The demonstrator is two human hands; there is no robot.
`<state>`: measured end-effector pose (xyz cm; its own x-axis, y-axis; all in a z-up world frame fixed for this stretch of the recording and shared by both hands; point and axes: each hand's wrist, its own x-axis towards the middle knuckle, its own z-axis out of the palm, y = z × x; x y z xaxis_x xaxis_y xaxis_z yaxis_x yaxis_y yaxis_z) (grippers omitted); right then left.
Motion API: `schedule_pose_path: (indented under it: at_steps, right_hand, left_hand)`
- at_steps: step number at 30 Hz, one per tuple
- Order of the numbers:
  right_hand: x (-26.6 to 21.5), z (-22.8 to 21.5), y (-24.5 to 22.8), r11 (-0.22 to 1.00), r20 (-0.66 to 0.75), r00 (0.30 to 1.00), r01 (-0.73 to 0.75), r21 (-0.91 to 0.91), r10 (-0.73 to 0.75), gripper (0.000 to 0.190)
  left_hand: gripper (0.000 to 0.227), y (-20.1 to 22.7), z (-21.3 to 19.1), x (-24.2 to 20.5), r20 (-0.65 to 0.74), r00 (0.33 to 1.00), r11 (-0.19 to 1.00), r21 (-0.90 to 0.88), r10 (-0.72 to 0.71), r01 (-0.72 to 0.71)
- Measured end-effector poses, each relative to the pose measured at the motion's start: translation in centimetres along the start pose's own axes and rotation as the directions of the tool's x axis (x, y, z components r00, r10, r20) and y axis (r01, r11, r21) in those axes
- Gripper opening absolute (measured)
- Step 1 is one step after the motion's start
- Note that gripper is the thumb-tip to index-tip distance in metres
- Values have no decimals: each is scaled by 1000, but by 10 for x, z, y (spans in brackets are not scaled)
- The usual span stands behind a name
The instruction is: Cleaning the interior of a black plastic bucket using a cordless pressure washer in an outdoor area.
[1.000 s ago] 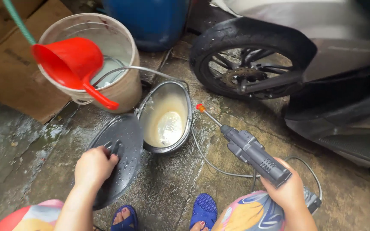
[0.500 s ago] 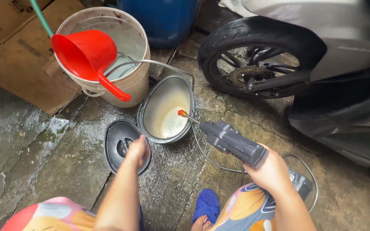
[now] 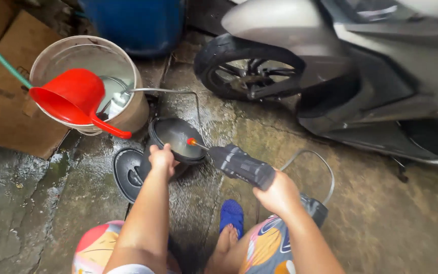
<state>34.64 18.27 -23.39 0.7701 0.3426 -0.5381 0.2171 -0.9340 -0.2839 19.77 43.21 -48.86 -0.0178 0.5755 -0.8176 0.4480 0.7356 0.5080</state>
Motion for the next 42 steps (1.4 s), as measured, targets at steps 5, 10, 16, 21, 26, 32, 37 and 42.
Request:
schedule_pose_path:
  at_steps: [5, 10, 16, 21, 26, 32, 37, 42]
  right_hand:
    - [-24, -40, -34, 997, 129, 989, -80, 8, 78, 37]
    - [-43, -79, -60, 986, 224, 963, -162, 38, 149, 42]
    - [-68, -102, -75, 982, 302, 936, -191, -2, 183, 44]
    - [-93, -123, -85, 981, 323, 927, -194, -23, 191, 45]
    - [-97, -134, -83, 991, 389, 911, -130, -35, 134, 53]
    - [-93, -133, -81, 947, 461, 875, 258, -189, -146, 36]
    - [-130, -130, -112, 740, 602, 724, 599, -306, -337, 49]
    - [-200, -91, -138, 565, 788, 453, 808, -165, -417, 42]
  left_hand:
    - [54, 2, -40, -33, -143, 987, 985, 163, 72, -48]
    - [46, 26, -68, -93, -102, 990, 978, 192, 101, -80]
    - [36, 29, -69, -123, -108, 994, 997, 78, 23, -15]
    - [38, 29, -75, -163, -106, 993, 999, 2, -48, 49]
    - [35, 18, -80, -190, -108, 986, 971, -219, -126, 100]
    - [48, -28, -101, -234, -198, 944, 832, -542, -264, 119]
    - [13, -105, -140, -292, -235, 895, 411, -910, -378, -65]
    - [12, -176, -209, -366, -281, 813, 131, -960, -510, -249]
